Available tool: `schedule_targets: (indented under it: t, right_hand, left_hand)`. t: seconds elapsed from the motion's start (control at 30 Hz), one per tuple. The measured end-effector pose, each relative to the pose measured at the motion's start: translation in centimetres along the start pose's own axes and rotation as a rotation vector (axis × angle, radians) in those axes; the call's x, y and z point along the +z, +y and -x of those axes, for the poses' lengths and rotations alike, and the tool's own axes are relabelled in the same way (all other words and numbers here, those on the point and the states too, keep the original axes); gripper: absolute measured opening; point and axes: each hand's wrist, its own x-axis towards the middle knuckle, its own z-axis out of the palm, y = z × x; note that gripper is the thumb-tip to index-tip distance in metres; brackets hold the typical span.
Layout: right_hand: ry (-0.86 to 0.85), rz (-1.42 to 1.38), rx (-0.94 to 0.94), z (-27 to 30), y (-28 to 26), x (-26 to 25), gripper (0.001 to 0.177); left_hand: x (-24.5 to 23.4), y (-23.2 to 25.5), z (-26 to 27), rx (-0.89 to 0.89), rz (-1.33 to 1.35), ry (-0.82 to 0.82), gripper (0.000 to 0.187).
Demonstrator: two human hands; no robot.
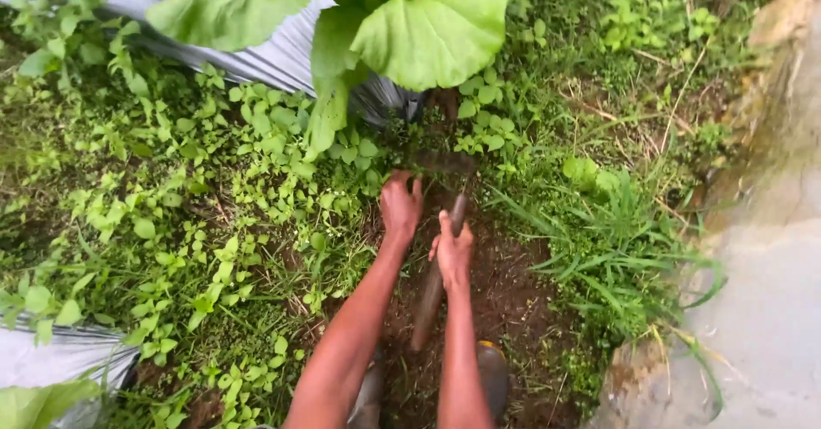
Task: The person uses a hoe to loosen soil and remove weeds from a garden bed. They repeatedly strike the ground near a large leafy plant and pull out the uprooted weeds by hand, clearing the area along a concrete wall.
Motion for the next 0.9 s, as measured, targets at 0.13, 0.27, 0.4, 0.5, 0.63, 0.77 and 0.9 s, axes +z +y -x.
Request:
schedule_targets:
  t: [0.13, 0.27, 0.4, 0.5, 0.63, 0.77, 0.9]
  right_hand:
    - [0.067, -0.058, 0.08, 1.1, 0.3, -0.3, 0.033]
    - [0.176, -0.293, 0.033, -2.1, 5.5, 1.0, 0.032]
    - [0.122, -0.187, 0.158, -0.4, 5.8, 1.0, 0.033]
    - [0.141, -0.156, 0.172, -0.4, 5.2, 0.7, 0.034]
    - [0.258, -0.388, 0.066, -0.7, 3.4, 0.2, 0.034]
    - [0.233, -0.36, 0.097, -0.6, 5.0, 1.2, 0.034]
    - [0.09, -0.218, 0.232, 1.3, 4.8, 0.6, 0.036]
  left_hand:
    - [0.5, -1.2, 0.5, -0.049, 0.187, 0.064, 0.018]
    - [-0.1, -1.3, 0.2, -0.16, 0.285, 0.047, 0.017]
    - [3.6, -5.5, -0.3, -0.256, 0.345, 0.032, 0.017]
    - [2.8, -4.5, -0.6, -0.298, 0.33, 0.065, 0.017]
    - [1.6, -2.9, 0.9, -0.254, 0.251, 0.113, 0.017]
    - [-1.8, 1.8, 2.6, -0.123, 0.069, 0.191, 0.027]
    - [0.1, 1.4, 1.3, 0.168, -0.153, 0.219, 0.05]
